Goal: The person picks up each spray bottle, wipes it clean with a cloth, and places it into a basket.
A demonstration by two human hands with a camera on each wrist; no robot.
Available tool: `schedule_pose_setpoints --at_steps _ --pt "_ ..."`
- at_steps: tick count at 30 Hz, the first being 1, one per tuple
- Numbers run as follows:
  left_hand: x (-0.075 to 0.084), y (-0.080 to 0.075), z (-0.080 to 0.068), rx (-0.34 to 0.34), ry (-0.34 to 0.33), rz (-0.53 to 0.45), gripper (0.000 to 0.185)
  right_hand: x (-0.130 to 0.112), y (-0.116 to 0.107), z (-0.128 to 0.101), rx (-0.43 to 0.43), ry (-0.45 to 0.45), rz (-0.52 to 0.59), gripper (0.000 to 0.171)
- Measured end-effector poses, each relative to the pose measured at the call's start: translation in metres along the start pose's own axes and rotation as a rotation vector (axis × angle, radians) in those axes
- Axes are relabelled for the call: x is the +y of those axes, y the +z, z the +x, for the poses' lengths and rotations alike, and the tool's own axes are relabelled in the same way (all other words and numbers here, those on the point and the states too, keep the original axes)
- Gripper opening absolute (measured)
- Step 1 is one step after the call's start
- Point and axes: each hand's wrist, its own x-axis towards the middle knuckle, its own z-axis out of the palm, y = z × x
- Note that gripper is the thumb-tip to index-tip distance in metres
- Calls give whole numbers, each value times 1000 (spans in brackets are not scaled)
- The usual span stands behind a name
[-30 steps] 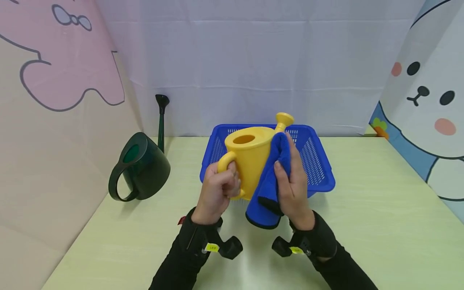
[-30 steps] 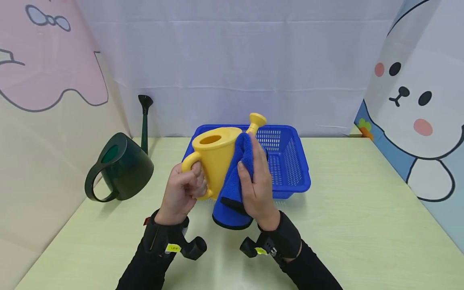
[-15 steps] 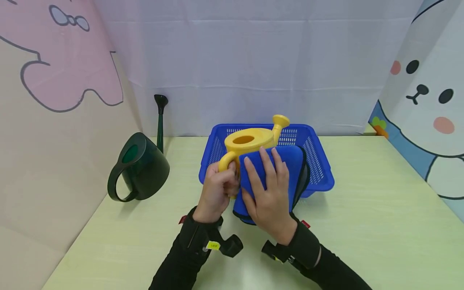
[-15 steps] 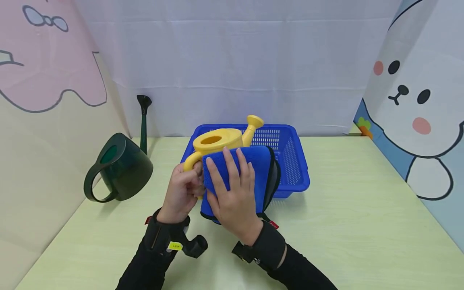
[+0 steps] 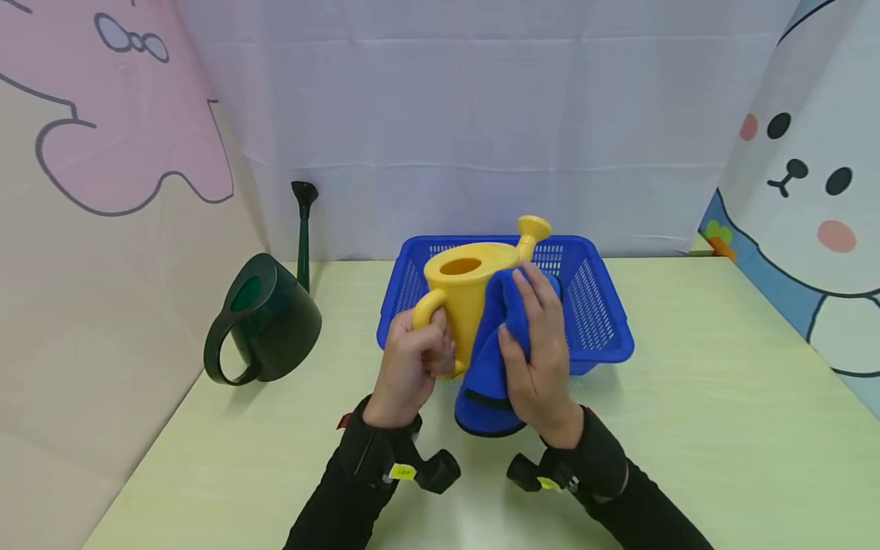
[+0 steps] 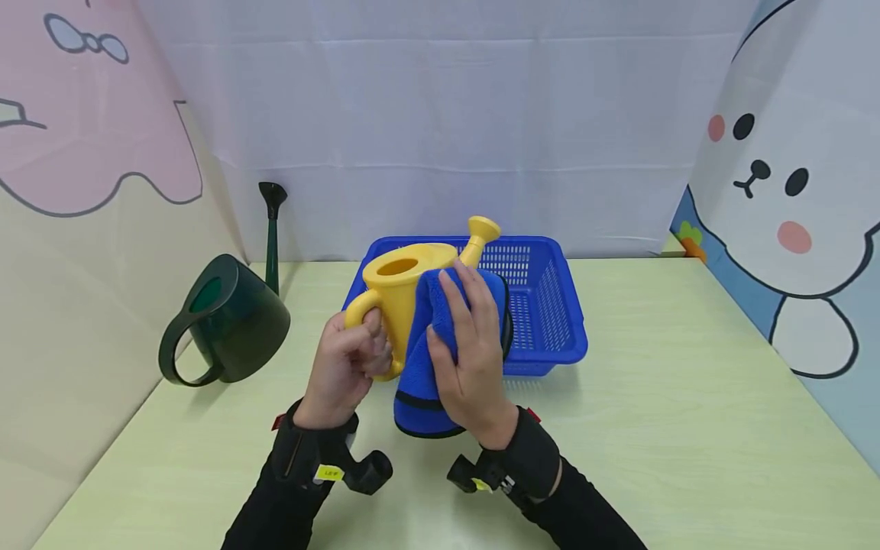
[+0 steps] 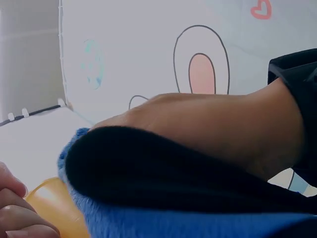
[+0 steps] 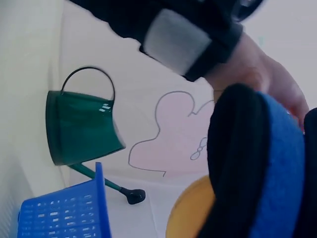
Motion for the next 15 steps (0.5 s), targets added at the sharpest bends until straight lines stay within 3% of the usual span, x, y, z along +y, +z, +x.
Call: schedule_pose_setpoints --at_steps 4,8,11,15 --pt "1 1 -2 -15 19 -4 23 2 -8 4 -7 136 142 48" --pt "1 2 -2 -17 31 0 22 4 -12 6 -17 265 213 51" --pt "0 2 -2 -11 26 2 22 5 -12 6 -37 309 171 53" --pt "0 3 0 14 3 12 24 3 -6 3 -51 227 7 62"
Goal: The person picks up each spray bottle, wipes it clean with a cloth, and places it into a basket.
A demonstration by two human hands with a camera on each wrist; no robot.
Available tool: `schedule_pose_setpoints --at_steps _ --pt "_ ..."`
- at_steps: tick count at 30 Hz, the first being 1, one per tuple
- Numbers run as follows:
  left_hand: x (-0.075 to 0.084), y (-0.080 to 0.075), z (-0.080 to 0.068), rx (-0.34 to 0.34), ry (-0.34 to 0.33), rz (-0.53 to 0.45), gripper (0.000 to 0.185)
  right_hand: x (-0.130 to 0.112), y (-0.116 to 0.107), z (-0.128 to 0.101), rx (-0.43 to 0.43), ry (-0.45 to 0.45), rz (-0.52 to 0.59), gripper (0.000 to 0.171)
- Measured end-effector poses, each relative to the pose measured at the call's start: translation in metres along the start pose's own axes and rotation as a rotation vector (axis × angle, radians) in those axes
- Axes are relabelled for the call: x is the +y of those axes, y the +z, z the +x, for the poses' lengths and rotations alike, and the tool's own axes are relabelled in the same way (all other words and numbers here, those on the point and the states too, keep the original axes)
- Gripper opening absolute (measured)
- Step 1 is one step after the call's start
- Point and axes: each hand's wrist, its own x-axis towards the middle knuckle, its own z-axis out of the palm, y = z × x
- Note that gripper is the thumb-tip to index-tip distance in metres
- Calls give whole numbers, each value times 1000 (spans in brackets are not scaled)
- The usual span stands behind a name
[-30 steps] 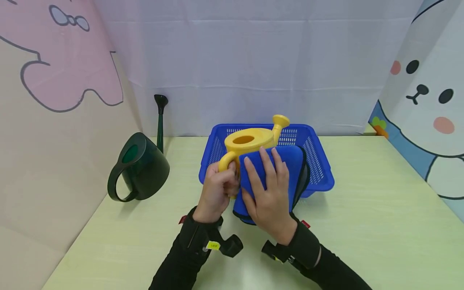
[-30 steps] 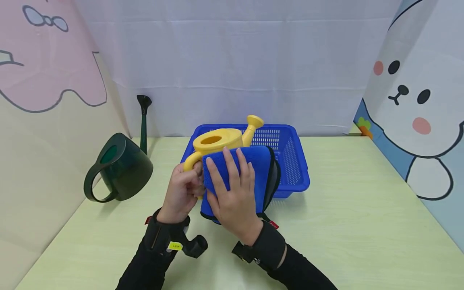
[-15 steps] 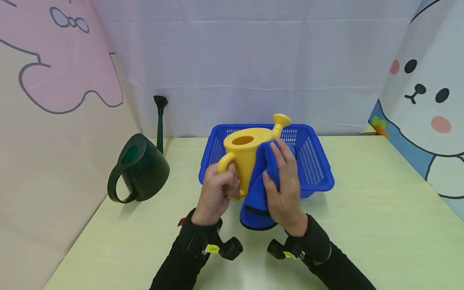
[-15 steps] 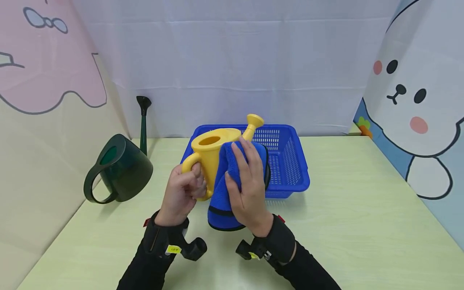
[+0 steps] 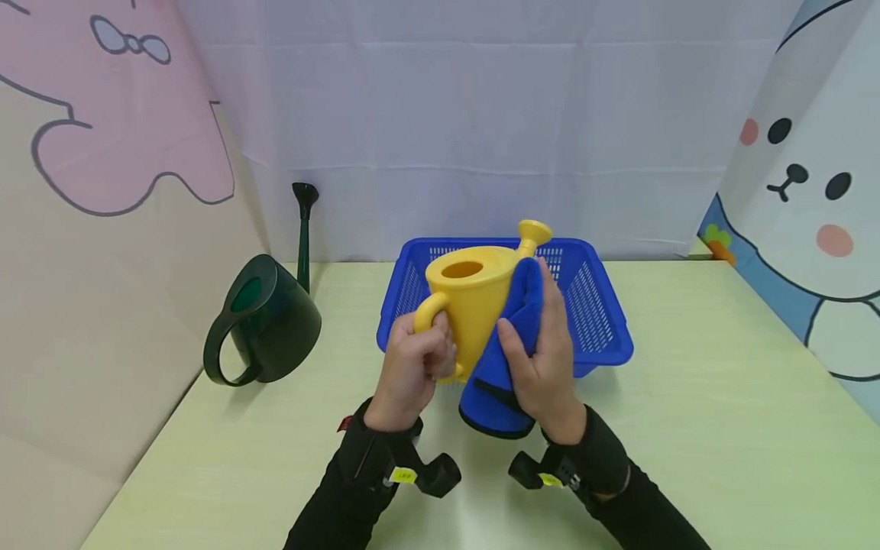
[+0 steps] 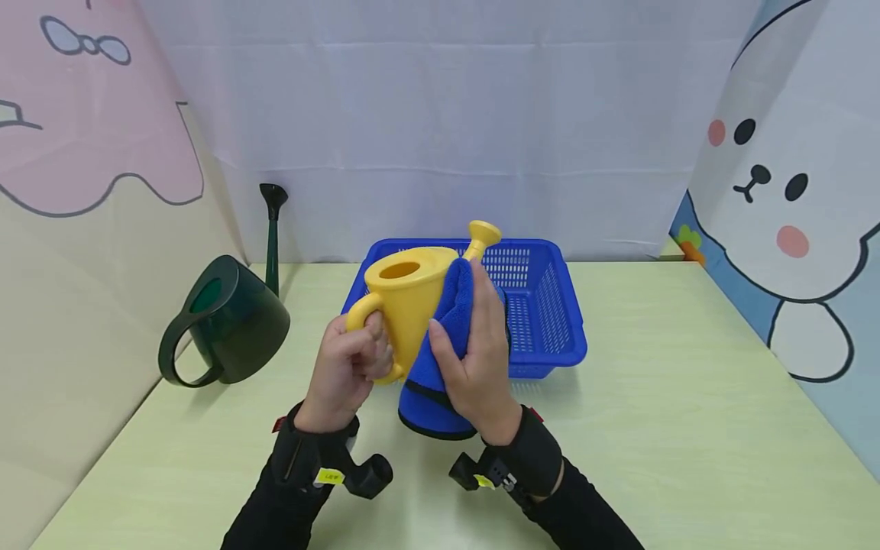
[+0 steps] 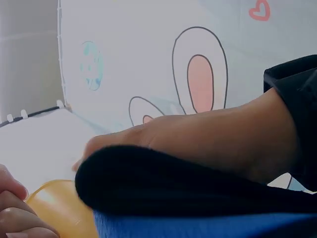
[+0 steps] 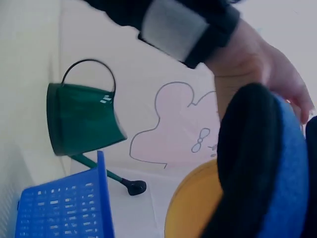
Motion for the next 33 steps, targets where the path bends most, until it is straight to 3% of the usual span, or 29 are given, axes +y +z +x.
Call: schedule_pose_setpoints --at_steps 4,9,13,16,23,33 --pt "0 1 1 24 -14 10 25 0 10 -6 48 -165 -185 70" --pt "1 1 2 52 -39 20 25 -2 21 -13 90 -355 -367 60" --pt "1 1 3 76 -60 22 25 -4 24 -16 74 -440 -442 51" --pt "0 1 4 72 -57 21 25 -4 23 -16 54 -457 -432 46" --pt "0 0 3 35 -33 9 25 -2 15 -9 61 -368 -225 46" --pt "1 -2 -1 -14 11 -19 24 0 -6 3 -40 -20 196 54"
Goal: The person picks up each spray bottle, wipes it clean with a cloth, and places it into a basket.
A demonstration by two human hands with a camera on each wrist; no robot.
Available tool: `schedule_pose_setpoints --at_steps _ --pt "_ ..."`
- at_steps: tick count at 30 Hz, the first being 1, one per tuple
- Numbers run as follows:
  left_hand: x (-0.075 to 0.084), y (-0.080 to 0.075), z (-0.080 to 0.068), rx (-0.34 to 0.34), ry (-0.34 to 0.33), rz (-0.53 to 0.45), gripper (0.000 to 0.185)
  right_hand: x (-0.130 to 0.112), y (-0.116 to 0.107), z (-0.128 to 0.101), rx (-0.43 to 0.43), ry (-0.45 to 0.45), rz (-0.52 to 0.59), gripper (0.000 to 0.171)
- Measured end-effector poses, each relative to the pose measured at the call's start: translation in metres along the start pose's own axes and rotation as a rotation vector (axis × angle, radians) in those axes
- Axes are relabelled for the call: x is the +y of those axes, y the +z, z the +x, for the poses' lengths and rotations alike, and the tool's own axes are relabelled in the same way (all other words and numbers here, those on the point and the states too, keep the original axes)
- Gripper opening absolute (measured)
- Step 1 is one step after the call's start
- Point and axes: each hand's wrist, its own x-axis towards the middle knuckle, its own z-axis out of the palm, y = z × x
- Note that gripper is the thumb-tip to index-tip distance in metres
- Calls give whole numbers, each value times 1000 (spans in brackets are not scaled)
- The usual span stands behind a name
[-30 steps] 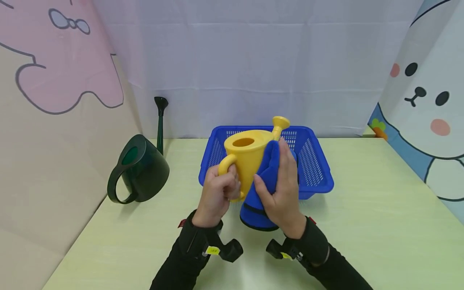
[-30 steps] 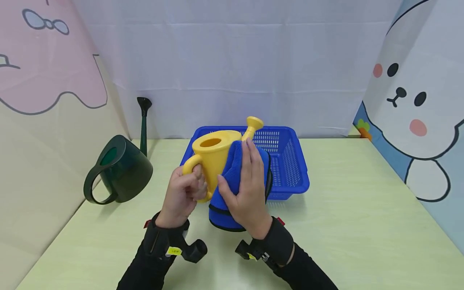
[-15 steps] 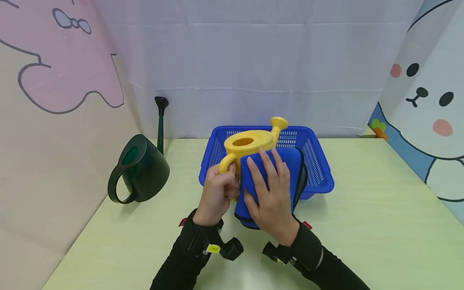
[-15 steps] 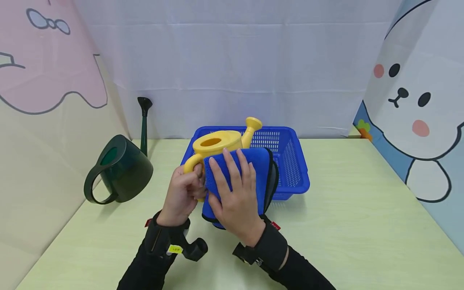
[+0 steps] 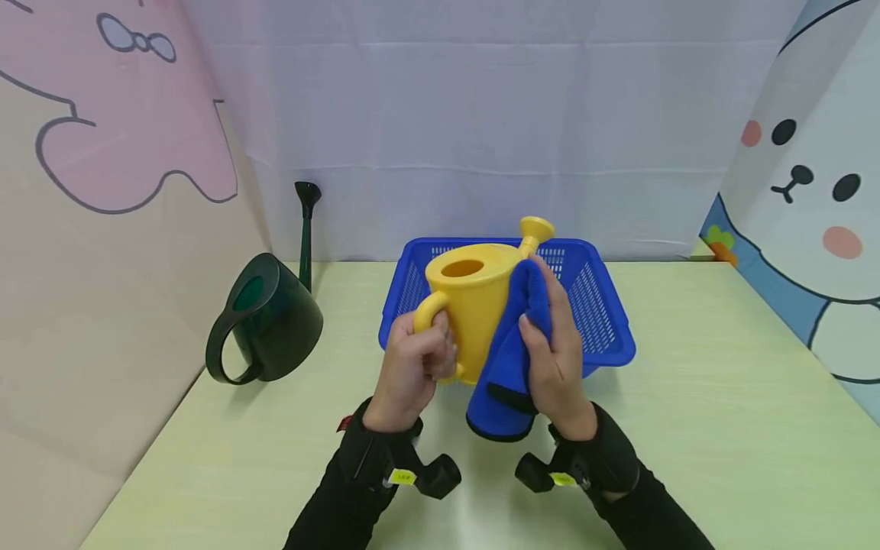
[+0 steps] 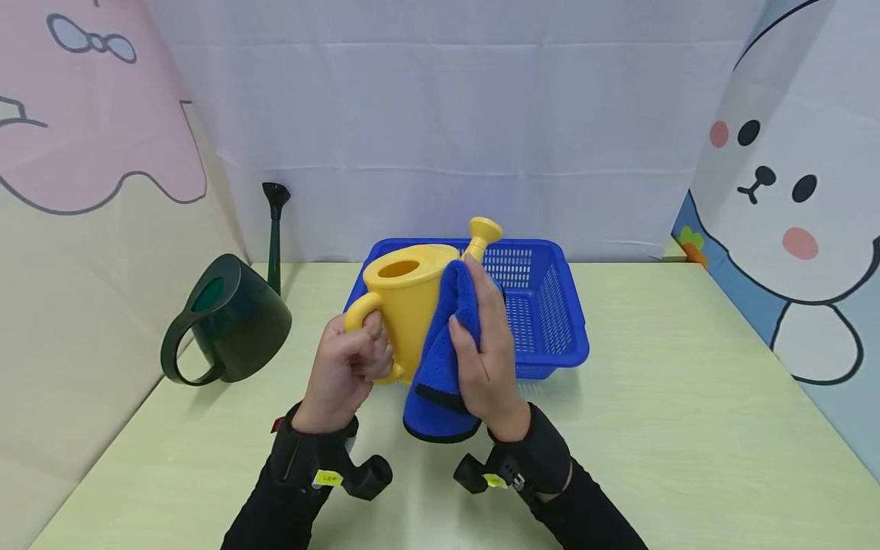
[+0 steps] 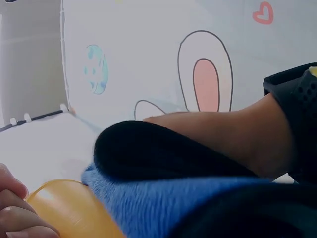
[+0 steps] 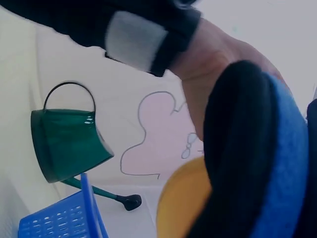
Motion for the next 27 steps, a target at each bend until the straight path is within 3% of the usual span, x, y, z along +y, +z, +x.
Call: schedule_pose_setpoints --at_steps 3,6,20,24,27 --pt "-1 0 0 -9 7 -5 23 -1 -5 2 -11 91 41 54" --pt "-1 0 1 -1 0 -6 24 -1 -4 2 -14 85 -26 55" --pt "-3 0 7 78 -59 18 26 2 28 -16 41 -344 -592 48" --pt "-3 0 9 95 -90 19 26 2 31 -18 16 -451 -657 43" --pt "-2 0 8 88 -86 20 26 2 28 -16 4 -472 -593 42"
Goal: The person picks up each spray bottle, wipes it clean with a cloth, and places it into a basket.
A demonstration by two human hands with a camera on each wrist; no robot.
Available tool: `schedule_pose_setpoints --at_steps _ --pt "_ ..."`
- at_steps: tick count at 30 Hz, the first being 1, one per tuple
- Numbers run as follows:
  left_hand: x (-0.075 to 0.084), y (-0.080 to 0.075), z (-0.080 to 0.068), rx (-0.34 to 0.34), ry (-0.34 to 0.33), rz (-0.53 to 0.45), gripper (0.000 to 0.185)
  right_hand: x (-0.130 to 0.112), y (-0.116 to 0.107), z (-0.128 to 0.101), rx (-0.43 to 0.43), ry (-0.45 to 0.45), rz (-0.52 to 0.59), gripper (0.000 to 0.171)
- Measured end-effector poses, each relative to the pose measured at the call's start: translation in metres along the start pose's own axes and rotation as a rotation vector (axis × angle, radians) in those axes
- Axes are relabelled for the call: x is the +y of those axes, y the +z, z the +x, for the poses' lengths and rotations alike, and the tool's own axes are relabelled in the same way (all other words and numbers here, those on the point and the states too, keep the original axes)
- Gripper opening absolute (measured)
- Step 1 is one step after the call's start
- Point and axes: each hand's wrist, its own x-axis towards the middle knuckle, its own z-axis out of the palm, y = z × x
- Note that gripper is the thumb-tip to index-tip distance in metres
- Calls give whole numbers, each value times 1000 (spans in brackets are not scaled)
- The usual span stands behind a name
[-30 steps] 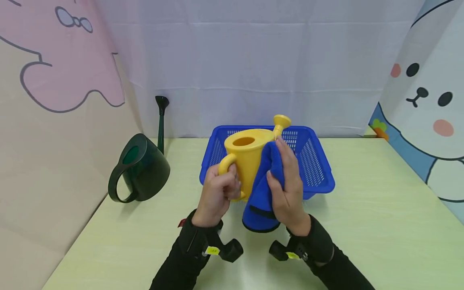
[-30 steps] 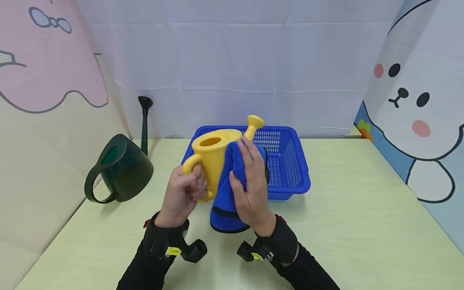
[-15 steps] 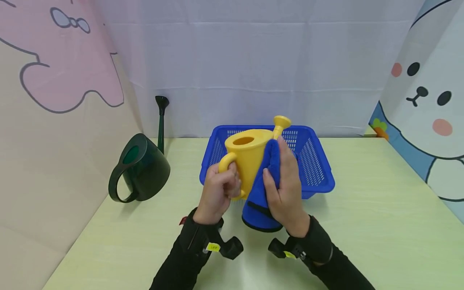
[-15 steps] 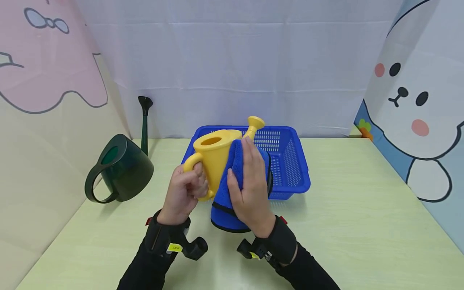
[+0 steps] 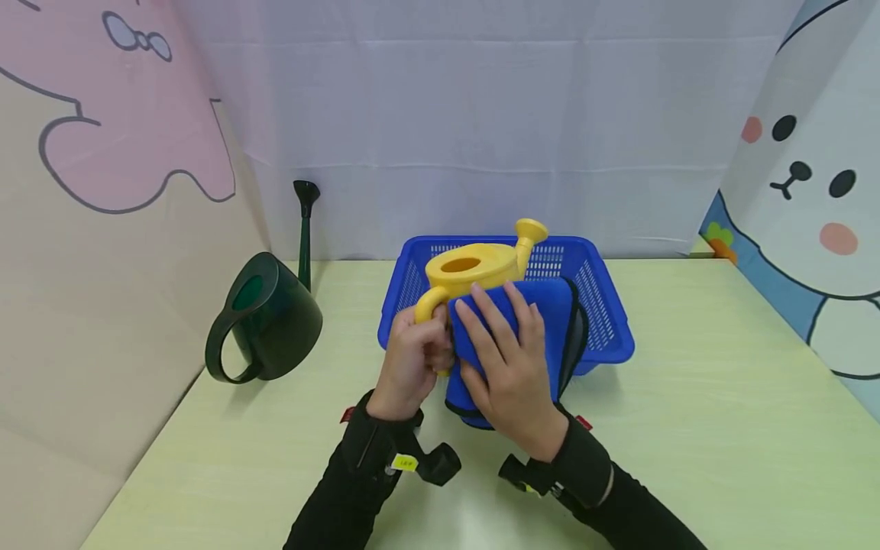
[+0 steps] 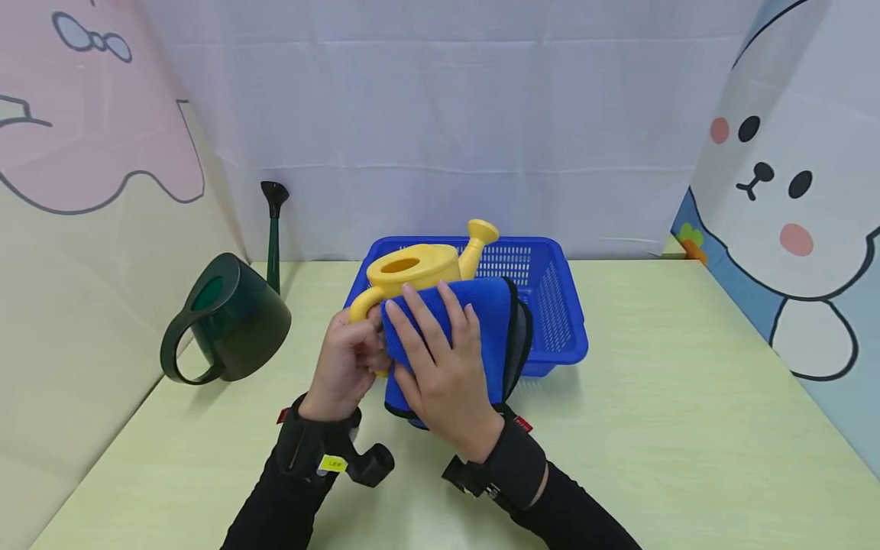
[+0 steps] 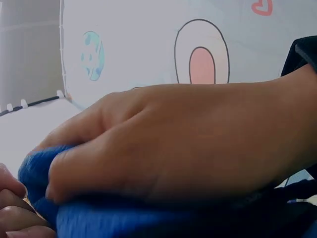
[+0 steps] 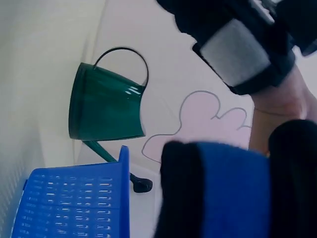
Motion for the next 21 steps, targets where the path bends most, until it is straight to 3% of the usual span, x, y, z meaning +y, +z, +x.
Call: schedule_pose_setpoints --at_steps 3,7,15,21 --pt "1 -1 0 -26 27 0 26 7 -4 3 29 48 140 42" --pt "2 -2 -2 -81 64 -22 24 17 -14 8 51 199 352 44" --pt "1 -2 -4 -148 143 -47 21 27 -30 14 66 701 712 46" --pt "-3 -2 -4 -168 246 -108 21 29 -38 22 244 1032 905 43"
